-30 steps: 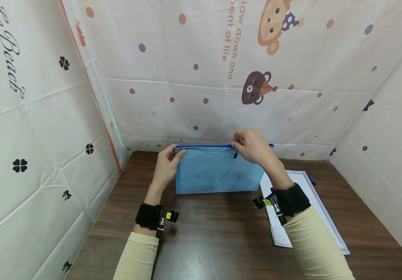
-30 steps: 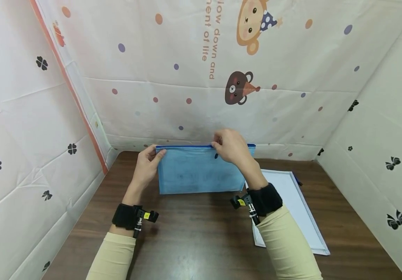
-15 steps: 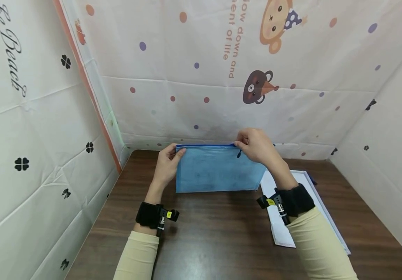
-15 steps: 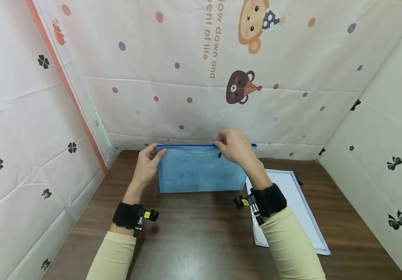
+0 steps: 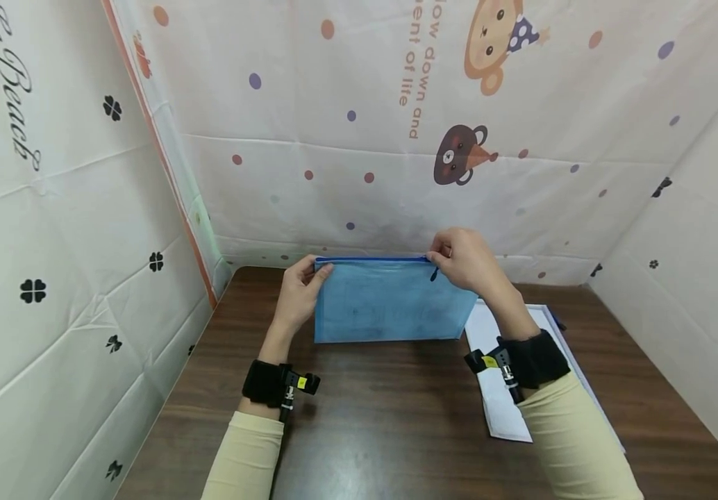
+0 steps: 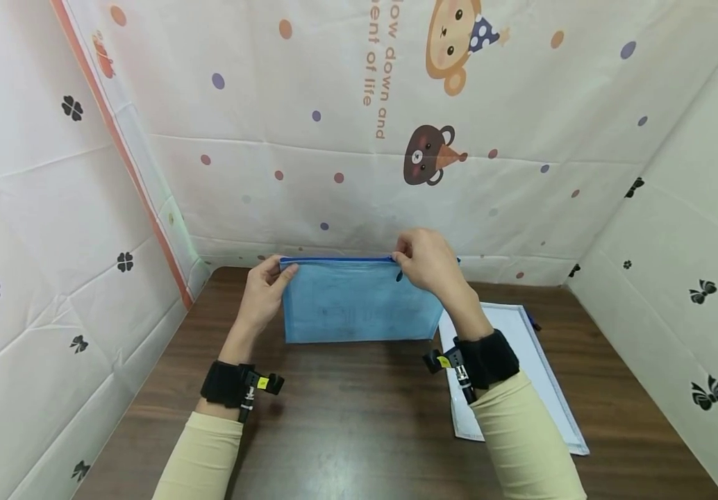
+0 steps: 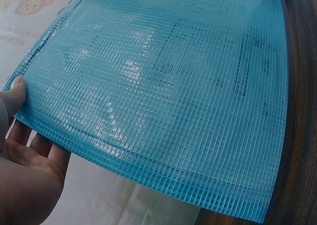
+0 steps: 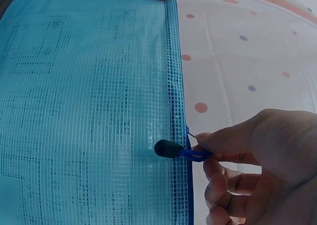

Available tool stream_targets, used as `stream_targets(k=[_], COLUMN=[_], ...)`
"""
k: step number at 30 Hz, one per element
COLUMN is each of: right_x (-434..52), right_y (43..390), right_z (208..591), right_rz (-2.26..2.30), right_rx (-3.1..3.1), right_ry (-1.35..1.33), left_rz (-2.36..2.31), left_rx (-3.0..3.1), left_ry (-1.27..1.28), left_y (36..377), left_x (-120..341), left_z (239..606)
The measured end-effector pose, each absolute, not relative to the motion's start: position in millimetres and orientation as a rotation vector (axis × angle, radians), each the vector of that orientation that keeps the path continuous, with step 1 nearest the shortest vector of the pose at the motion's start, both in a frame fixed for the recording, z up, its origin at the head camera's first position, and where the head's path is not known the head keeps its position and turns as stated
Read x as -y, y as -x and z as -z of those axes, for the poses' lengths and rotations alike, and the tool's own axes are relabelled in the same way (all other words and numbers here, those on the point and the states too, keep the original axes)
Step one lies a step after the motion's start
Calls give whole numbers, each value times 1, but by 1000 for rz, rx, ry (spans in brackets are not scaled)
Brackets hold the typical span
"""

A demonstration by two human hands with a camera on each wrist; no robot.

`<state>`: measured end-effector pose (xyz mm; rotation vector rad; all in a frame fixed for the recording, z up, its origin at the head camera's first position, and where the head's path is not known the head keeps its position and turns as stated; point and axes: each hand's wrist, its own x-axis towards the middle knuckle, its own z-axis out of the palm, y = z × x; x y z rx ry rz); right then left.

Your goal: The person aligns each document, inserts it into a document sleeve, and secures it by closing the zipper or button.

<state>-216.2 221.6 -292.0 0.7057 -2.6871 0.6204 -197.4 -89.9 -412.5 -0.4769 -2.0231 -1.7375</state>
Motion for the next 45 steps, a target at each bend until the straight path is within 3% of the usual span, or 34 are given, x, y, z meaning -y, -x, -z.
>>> stream_targets(k=[45], right_x=[-262], right_y=[213], right_z=[293], right_rz=[-440], right_rx=[2646], right_ry=[-553], left_rz=[1748], left_rx=[1959], left_ry=[449], left_y=[196], left_x=[95], left_z=[417])
